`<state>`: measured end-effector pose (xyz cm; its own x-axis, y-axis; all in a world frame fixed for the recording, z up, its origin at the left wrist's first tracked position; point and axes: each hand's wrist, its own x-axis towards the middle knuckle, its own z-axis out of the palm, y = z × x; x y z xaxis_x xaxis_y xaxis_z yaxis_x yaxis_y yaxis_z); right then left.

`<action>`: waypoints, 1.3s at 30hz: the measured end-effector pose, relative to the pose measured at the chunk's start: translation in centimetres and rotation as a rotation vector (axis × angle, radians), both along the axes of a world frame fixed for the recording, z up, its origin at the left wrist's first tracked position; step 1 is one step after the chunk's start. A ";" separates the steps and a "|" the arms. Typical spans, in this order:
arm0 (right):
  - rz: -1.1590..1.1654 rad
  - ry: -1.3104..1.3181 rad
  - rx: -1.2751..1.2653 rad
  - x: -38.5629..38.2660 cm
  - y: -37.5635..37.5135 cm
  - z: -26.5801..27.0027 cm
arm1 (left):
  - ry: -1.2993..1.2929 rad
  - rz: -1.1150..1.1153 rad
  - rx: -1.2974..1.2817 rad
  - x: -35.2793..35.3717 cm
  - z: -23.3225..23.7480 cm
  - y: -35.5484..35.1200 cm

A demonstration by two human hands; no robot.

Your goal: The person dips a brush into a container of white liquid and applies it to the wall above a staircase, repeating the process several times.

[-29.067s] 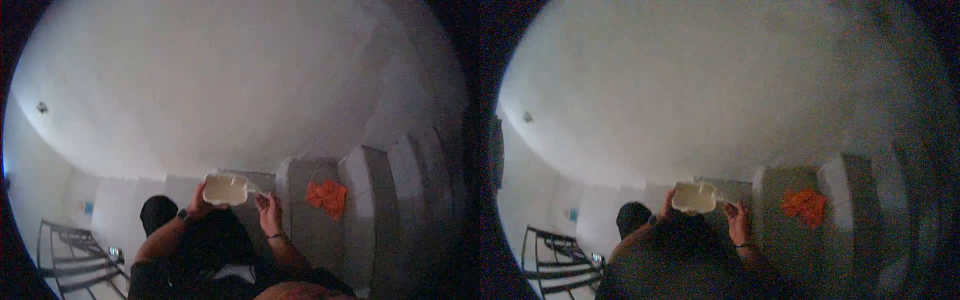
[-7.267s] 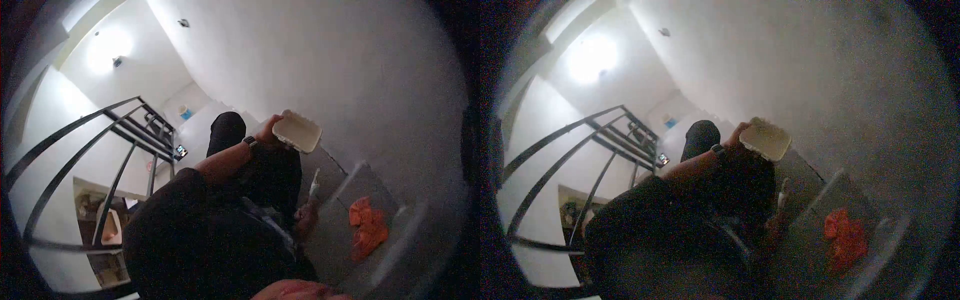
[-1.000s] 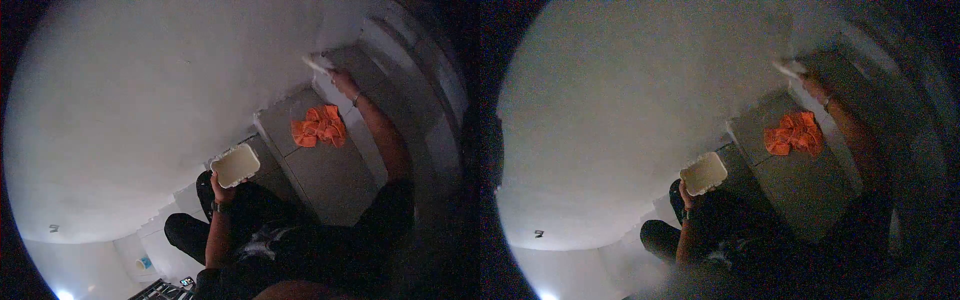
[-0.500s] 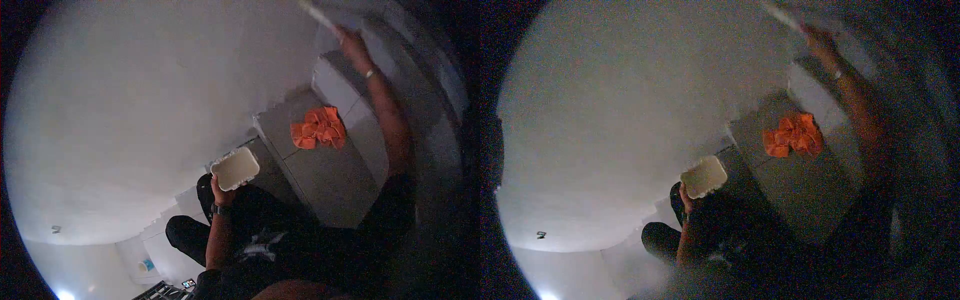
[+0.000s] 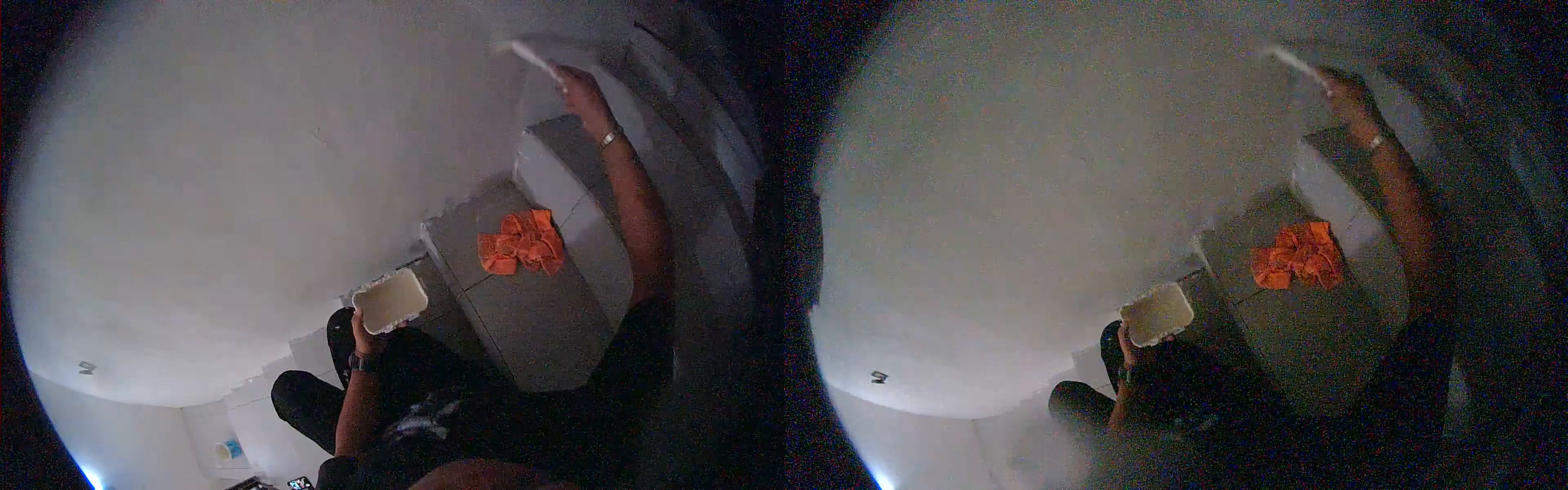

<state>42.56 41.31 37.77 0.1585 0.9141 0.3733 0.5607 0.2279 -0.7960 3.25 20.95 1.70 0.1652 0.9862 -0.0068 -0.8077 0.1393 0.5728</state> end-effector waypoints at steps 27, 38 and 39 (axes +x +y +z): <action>0.019 -1.084 0.649 9.3 10.2 -14.4 | -0.081 0.104 -0.039 0.3 0.8 -0.4; 0.447 0.303 -0.421 -14.4 -17.0 -19.2 | 0.013 0.111 -0.090 -0.3 2.0 -1.1; 0.460 0.299 -0.457 -15.0 -17.9 -20.1 | 0.012 0.074 -0.075 -0.6 2.0 -1.4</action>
<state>27.54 23.40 17.65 -0.2452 0.9675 -0.0626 0.2311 -0.0044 -0.9729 2.68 19.58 3.72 0.0909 0.9924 -0.0830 -0.8107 0.1222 0.5725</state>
